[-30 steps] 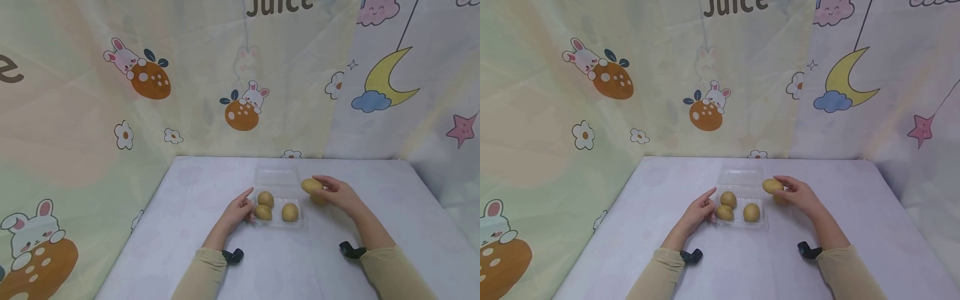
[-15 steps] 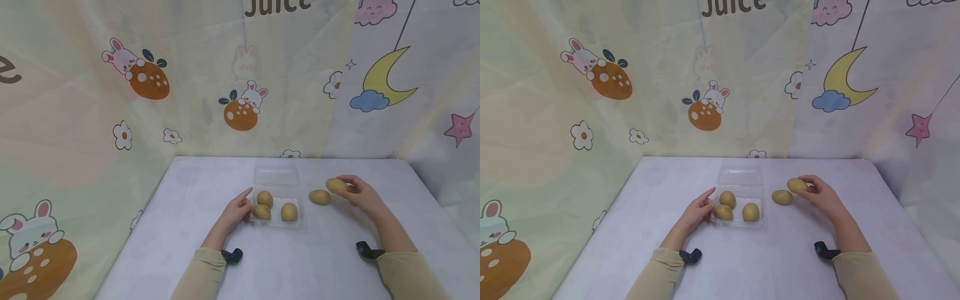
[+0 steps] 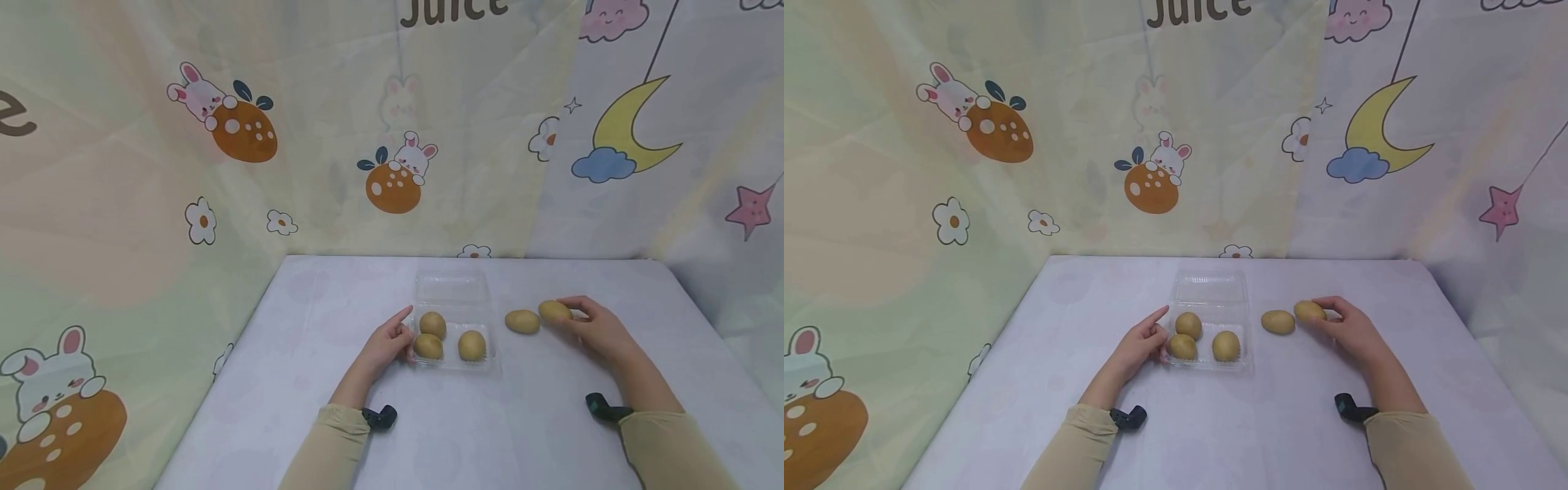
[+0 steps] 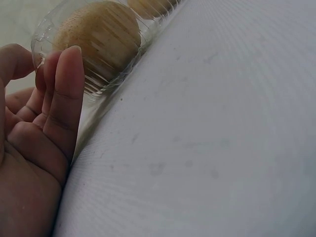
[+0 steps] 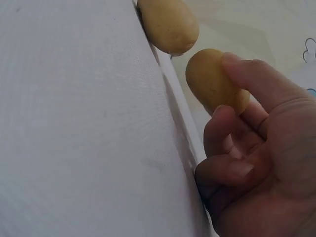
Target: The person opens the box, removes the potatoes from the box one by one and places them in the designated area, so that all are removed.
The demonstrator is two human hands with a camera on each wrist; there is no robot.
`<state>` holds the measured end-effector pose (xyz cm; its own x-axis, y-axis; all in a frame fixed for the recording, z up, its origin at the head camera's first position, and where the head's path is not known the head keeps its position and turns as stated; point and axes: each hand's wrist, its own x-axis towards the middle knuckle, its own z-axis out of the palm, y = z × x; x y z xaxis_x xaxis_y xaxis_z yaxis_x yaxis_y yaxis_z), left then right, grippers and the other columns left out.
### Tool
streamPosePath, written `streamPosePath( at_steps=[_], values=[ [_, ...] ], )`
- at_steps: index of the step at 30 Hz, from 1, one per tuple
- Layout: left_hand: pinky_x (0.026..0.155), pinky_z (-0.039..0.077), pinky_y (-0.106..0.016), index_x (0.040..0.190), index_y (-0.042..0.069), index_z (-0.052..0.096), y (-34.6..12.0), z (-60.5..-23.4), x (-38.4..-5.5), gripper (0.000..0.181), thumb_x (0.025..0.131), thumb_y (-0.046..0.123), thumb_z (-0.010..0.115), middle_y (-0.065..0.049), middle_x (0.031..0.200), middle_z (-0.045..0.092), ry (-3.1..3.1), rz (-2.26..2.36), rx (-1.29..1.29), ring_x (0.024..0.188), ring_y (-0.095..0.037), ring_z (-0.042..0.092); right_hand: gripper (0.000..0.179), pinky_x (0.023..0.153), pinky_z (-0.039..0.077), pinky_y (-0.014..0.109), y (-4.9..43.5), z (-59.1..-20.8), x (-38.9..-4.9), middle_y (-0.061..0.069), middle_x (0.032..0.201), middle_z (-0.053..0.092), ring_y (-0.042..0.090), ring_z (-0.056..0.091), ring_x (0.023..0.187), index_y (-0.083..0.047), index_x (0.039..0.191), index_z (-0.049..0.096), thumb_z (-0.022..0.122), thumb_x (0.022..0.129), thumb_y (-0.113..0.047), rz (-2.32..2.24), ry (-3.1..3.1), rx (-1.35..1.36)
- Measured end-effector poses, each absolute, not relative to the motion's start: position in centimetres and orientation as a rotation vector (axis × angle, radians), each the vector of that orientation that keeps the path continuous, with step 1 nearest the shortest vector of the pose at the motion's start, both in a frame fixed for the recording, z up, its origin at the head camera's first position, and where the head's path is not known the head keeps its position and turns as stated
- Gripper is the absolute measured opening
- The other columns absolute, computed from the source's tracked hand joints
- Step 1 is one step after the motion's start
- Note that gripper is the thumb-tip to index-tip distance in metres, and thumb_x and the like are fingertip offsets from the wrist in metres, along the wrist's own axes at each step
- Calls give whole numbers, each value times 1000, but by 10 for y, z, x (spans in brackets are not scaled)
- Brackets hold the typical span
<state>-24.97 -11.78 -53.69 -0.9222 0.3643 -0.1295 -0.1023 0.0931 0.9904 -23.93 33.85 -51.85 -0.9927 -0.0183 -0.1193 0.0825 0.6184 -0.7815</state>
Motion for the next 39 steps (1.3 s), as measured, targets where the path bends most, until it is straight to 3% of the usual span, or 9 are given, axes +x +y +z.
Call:
streamPosePath(
  at_steps=[3,6,10,18,23,27,31,39],
  values=[
    [71,61,-36,151,36,37,-118,-537,-249,62,97,19,62,-2,83,59,2045,1885,256,66,-15,64,75,66,49,28,338,-522,-241,16,141,45,22,53,91,-15,143,47,63,87,-62,-1295,2727,46],
    [71,60,-36,151,36,37,-118,-537,-250,62,97,19,61,-2,83,59,2052,1877,252,67,-15,64,76,74,46,32,338,-523,-242,20,149,41,32,52,110,-14,143,47,61,87,-64,-1253,2735,30],
    [72,60,-36,152,36,37,-118,-536,-250,62,97,20,62,-2,83,59,2050,1873,249,67,-15,64,77,81,42,33,337,-523,-243,22,152,39,39,45,125,-13,142,47,60,87,-65,-1208,2758,15],
    [71,60,-35,152,33,37,-119,-534,-249,62,97,20,62,-3,84,59,2047,1870,257,67,-15,65,78,74,47,29,334,-520,-241,23,151,39,38,51,116,-11,144,46,62,87,-63,-1208,2748,39],
    [71,60,-35,152,34,37,-118,-535,-249,62,97,20,62,-3,84,59,2050,1867,253,67,-16,65,80,69,49,27,333,-520,-241,21,145,43,24,54,96,-12,146,43,63,87,-62,-1230,2716,51],
    [71,60,-35,152,35,37,-118,-537,-249,62,97,20,62,-2,84,59,2048,1871,250,67,-15,64,81,60,47,27,333,-520,-240,16,123,54,15,53,75,-12,148,42,64,87,-60,-1245,2706,67],
    [69,60,-34,153,31,35,-119,-538,-249,64,96,20,62,-2,83,59,2068,1865,281,67,-15,64,83,54,45,28,333,-522,-239,9,97,56,13,49,64,-14,150,41,65,86,-62,-1222,2709,94],
    [69,59,-33,153,32,36,-119,-538,-250,63,97,22,62,-2,82,60,2112,1841,301,67,-16,65,84,51,43,28,334,-522,-239,3,79,51,12,47,59,-15,150,40,66,86,-61,-1227,2712,88]
  ],
)
